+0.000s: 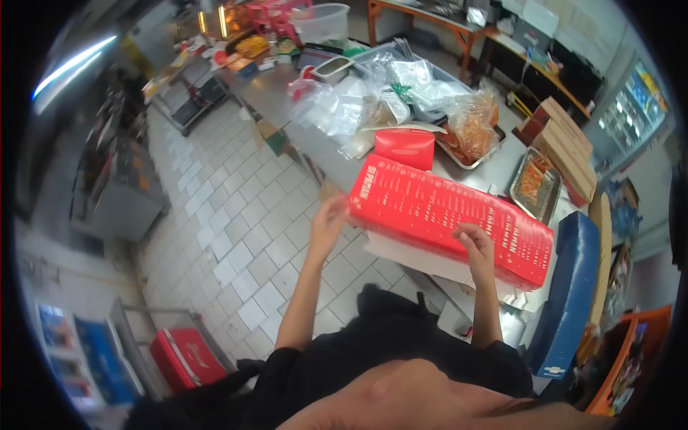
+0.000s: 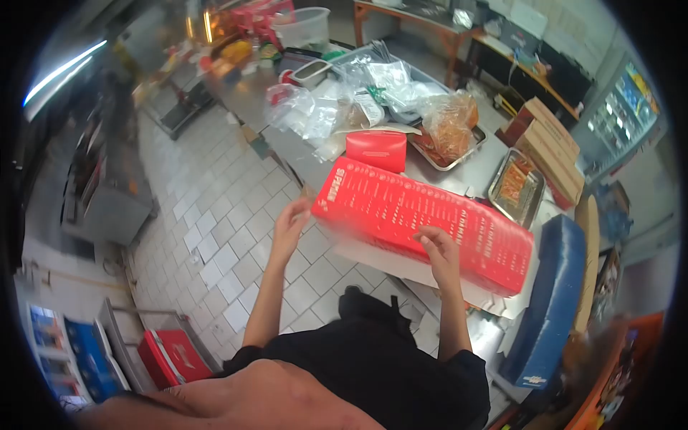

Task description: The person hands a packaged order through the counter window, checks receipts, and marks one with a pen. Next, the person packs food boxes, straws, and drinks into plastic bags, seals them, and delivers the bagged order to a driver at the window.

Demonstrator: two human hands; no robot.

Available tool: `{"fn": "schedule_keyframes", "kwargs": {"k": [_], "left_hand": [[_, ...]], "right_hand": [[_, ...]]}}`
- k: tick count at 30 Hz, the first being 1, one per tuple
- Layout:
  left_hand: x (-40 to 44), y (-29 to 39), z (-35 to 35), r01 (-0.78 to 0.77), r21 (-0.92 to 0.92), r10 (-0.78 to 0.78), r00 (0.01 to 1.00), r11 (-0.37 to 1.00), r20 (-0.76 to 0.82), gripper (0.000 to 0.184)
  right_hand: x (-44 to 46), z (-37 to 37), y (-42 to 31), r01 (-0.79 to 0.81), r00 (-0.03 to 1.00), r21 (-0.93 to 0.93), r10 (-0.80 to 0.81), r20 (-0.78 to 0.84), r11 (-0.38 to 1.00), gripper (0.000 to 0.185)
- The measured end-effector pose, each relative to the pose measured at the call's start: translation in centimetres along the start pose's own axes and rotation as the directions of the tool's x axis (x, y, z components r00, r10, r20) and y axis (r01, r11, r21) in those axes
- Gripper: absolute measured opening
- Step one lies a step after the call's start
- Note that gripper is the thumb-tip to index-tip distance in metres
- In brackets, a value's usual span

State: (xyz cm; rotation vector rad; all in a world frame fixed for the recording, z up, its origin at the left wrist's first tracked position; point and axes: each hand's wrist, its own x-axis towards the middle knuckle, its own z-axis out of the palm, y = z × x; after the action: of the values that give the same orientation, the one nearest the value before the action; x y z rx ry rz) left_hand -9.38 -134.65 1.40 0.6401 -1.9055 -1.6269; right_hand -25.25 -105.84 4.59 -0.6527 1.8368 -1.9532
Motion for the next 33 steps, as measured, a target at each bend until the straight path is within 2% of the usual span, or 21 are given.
{"fn": "schedule_keyframes", "kwargs": {"k": [2,4,6,7,8,10,11,13,14,17,18,22,23,25,26,29,31,33], "left_hand": [[9.4,-2.6,1.6,0.069,-0.104,-0.073,0.997,0.992,-0.034,0.036],[19.3,-6.5,3.3,-0.003,0.052,0.004,1.000,0.999,-0.017,0.041],[28.6,-9.5,5.9,-0.082,0.178,0.099,0.991,0.981,-0.090,0.047],[32.6,-10.0,7.1,-0.032,0.257,0.071,0.987,0.966,-0.146,0.052],[35.8,-10.3,8.3,0.022,0.335,0.048,0.979,0.942,-0.199,0.058],[40.3,-10.7,10.3,0.075,0.314,-0.013,0.980,0.946,-0.197,0.062],[41.9,-11.1,11.5,0.104,0.304,-0.045,0.980,0.947,-0.195,0.064],[43.5,-12.7,12.7,0.058,0.331,0.008,0.981,0.942,-0.195,0.061],[43.8,-13.1,12.9,0.048,0.326,0.015,0.982,0.944,-0.189,0.060],[43.8,-13.5,12.7,0.045,0.289,-0.003,0.989,0.956,-0.146,0.053],[43.8,-14.1,12.6,0.037,0.284,0.000,0.992,0.958,-0.129,0.051],[43.3,-16.9,12.4,-0.024,0.219,0.070,0.976,0.975,-0.205,0.042],[42.8,-17.0,11.8,0.048,-0.002,-0.047,0.981,0.999,-0.189,0.041],[41.7,-11.9,10.4,0.189,-0.426,-0.247,0.965,0.885,-0.084,0.040],[41.0,-12.1,9.8,0.272,-0.436,-0.337,0.938,0.858,-0.077,0.031],[39.0,-9.3,8.3,0.101,-0.392,-0.131,0.990,0.915,-0.052,0.036],[37.1,-2.8,8.9,0.210,-0.677,-0.332,0.942,0.706,-0.054,0.037],[33.8,-4.5,8.6,0.012,-0.579,-0.032,0.999,0.815,-0.025,0.035]], "right_hand": [[1.0,2.8,-0.7,-0.071,0.996,-0.045,0.068,-0.053,0.996,0.017],[2.4,5.0,-2.0,-0.127,0.989,-0.068,0.122,-0.080,0.990,0.016],[2.7,6.7,-2.4,-0.198,0.975,-0.047,0.191,-0.114,0.979,0.016],[3.0,7.5,-2.5,-0.232,0.964,-0.037,0.225,-0.138,0.972,0.016],[3.4,8.1,-2.3,-0.245,0.947,-0.072,0.222,-0.233,0.967,0.016],[3.8,9.4,-1.9,-0.284,0.885,-0.137,0.204,-0.419,0.949,0.016],[3.6,10.4,-1.4,-0.292,0.806,-0.117,0.178,-0.564,0.949,0.016],[3.8,12.1,-0.5,-0.299,0.606,-0.097,0.110,-0.788,0.949,0.015],[4.6,13.5,-0.3,-0.193,0.477,0.054,0.142,-0.867,0.980,0.014],[5.9,16.4,-0.2,-0.224,0.468,0.188,0.275,-0.840,0.956,0.014],[6.2,17.1,-0.3,-0.340,0.496,0.121,0.287,-0.819,0.933,0.013],[7.7,18.9,0.1,-0.334,0.443,0.116,0.265,-0.856,0.935,0.013],[7.7,19.1,0.2,-0.312,0.440,0.121,0.256,-0.861,0.942,0.013],[7.4,19.1,0.2,-0.289,0.441,0.117,0.241,-0.864,0.950,0.013],[7.1,18.9,0.0,-0.290,0.446,0.111,0.237,-0.863,0.951,0.013],[5.3,17.6,0.7,-0.236,0.462,0.119,0.219,-0.860,0.964,0.014],[3.7,16.5,0.9,-0.193,0.463,0.115,0.194,-0.865,0.974,0.014],[2.2,15.4,0.7,-0.164,0.469,0.106,0.172,-0.866,0.981,0.013]]}}
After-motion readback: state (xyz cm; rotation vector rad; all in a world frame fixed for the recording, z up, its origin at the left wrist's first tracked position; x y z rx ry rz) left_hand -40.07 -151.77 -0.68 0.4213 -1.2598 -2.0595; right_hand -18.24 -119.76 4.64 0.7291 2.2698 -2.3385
